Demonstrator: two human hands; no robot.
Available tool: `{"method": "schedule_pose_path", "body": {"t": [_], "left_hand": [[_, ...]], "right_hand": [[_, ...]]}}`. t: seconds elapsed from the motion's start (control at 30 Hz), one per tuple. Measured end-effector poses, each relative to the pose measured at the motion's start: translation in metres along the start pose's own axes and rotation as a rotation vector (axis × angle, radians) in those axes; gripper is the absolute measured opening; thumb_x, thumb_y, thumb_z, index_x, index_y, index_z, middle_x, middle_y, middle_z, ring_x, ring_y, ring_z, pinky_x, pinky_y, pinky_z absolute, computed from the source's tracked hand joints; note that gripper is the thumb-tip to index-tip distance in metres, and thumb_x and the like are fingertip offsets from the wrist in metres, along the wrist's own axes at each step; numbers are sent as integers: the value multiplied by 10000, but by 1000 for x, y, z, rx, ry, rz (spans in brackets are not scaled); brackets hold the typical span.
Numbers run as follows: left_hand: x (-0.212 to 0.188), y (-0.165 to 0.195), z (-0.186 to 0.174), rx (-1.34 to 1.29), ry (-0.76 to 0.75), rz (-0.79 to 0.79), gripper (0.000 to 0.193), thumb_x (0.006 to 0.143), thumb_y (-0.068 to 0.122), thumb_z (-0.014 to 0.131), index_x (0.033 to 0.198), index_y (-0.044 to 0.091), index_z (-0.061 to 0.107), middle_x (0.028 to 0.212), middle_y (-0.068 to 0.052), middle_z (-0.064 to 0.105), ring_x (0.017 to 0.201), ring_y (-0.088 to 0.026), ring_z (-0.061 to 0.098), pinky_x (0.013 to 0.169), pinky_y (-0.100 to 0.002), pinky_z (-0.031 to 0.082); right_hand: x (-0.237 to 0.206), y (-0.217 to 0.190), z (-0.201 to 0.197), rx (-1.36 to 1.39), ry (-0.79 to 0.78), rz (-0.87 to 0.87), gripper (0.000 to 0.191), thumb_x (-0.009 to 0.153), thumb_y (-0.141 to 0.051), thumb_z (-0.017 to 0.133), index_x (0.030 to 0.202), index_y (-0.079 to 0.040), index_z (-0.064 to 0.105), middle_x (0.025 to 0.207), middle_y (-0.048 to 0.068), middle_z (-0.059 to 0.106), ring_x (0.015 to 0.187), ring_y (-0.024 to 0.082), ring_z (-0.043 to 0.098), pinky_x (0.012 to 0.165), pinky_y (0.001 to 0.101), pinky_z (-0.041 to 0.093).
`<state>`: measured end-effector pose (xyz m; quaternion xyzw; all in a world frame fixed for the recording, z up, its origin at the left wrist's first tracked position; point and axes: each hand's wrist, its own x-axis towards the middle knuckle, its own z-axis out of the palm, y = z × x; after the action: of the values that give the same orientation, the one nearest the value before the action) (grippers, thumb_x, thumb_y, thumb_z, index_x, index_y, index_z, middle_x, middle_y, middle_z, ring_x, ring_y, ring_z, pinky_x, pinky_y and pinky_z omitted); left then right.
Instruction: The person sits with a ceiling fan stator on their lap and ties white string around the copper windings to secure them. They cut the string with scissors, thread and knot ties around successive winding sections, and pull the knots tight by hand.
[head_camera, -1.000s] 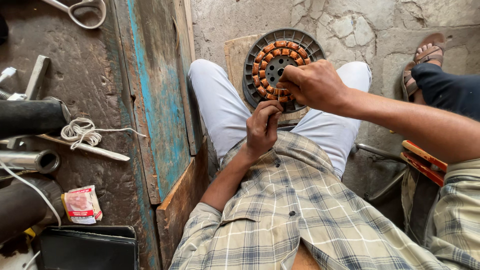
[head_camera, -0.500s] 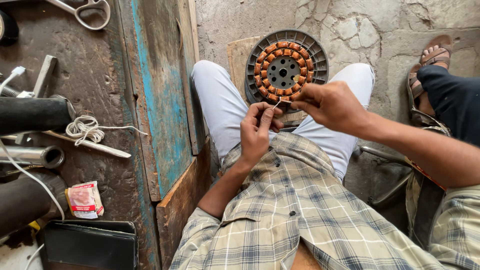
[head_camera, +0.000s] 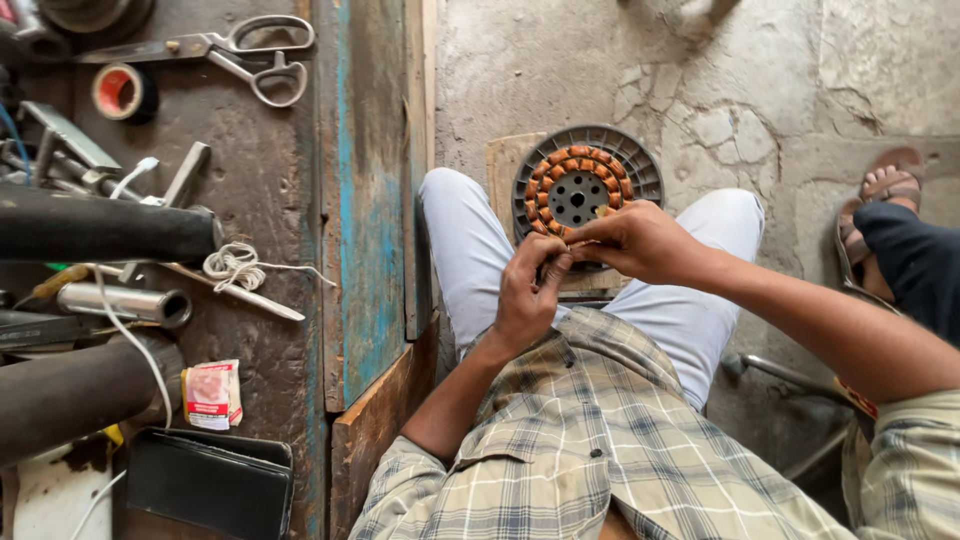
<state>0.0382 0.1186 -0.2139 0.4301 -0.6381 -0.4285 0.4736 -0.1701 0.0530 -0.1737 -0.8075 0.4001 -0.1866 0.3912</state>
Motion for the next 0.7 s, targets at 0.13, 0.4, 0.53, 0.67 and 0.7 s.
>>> {"method": "schedule_pose_path", "body": {"t": [0.13,0.4,0.53,0.67,0.7], "left_hand": [[2,-12,-2,-31,-94,-45,114,991,40,675,1094,45,626,1021,-81,599,776,-195,576,647,-336,491],[18,-16,-23,198,-169,354,164,902,11,745,1037,49,661,1075,-87,631,1017,-275,592,856,-409,521],[21,-10,-29,264,-210,396,182,864,15,776,1022,37,687,1083,-95,641,1011,-294,589,855,-411,524],[20,-13,-29,242,-160,410,166,882,16,768,1015,24,669,1091,-95,642,1029,-296,600,881,-413,527],[20,-14,-28,206,-162,360,157,897,13,760,1019,17,661,1091,-99,637,1029,-290,607,884,-410,527]], "right_hand": [[6,6,0,20,-117,154,189,820,-181,802,995,-112,821,822,89,801,681,215,779,650,343,592],[16,0,-1,-29,-129,200,258,784,-255,822,1007,-124,818,841,93,796,702,220,780,658,352,598],[19,-4,0,-200,-167,199,206,783,-303,822,938,-167,839,784,98,781,678,271,745,662,395,580],[16,-6,4,-323,-90,61,174,779,-276,807,924,-183,834,747,94,758,675,289,726,623,435,556],[15,-6,4,-301,-82,17,172,785,-272,806,925,-175,831,740,92,755,665,287,725,614,434,555]]}}
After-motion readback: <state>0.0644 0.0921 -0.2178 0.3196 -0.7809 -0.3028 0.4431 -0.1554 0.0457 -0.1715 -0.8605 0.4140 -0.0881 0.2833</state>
